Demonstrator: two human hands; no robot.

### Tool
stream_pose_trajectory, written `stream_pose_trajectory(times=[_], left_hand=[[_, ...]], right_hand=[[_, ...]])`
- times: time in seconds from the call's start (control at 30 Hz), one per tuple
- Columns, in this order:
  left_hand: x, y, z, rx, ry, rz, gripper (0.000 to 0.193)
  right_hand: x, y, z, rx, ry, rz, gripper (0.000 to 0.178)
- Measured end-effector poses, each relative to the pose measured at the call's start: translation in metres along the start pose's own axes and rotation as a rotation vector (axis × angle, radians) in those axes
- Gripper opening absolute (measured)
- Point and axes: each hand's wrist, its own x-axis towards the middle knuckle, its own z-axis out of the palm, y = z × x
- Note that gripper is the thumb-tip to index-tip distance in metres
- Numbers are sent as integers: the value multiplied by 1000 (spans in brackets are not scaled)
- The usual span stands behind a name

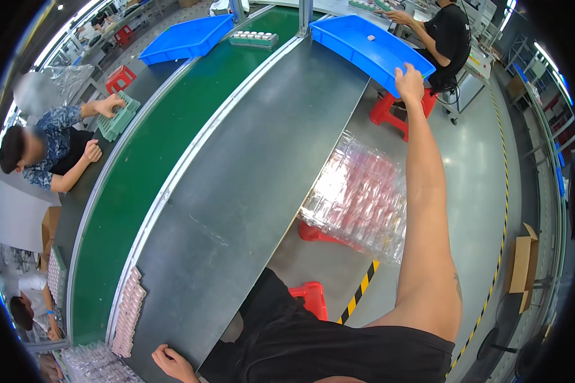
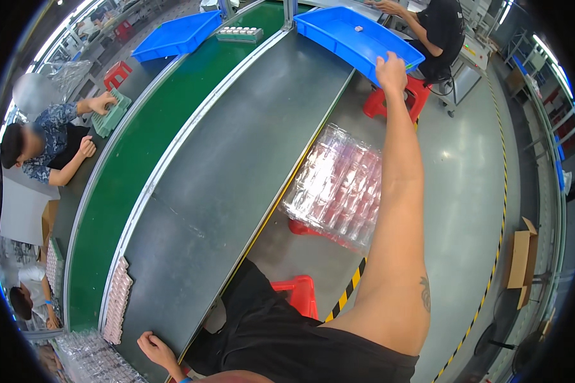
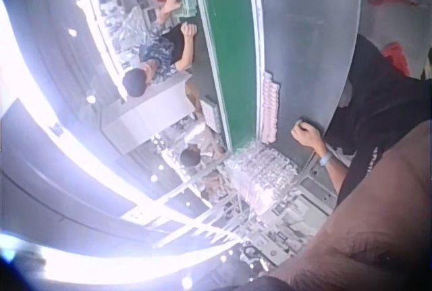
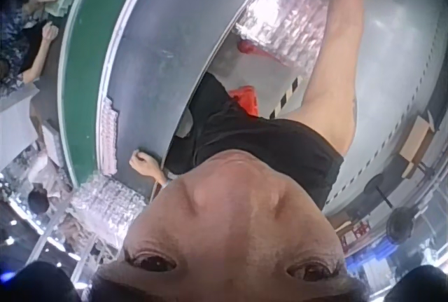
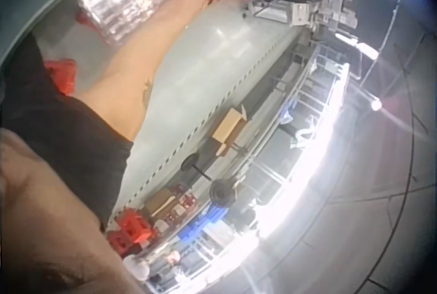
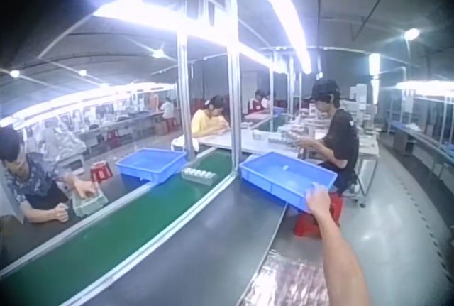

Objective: Assembling and organizing small electronic components on an industrial production line.

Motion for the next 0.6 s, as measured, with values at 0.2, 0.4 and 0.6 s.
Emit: stream_pose_trajectory(times=[0.2, 0.4, 0.6], left_hand=[[3, 6, 2, -14, -58, -48, 11], [2, 10, 2, -28, -31, -18, 11], [4, 15, 1, -35, -27, -7, 10]], right_hand=[[-22, 23, 9, -234, -202, -24, 37], [-54, 36, 13, -7, -106, -253, 32], [-60, 37, 16, 59, -119, -298, 32]])
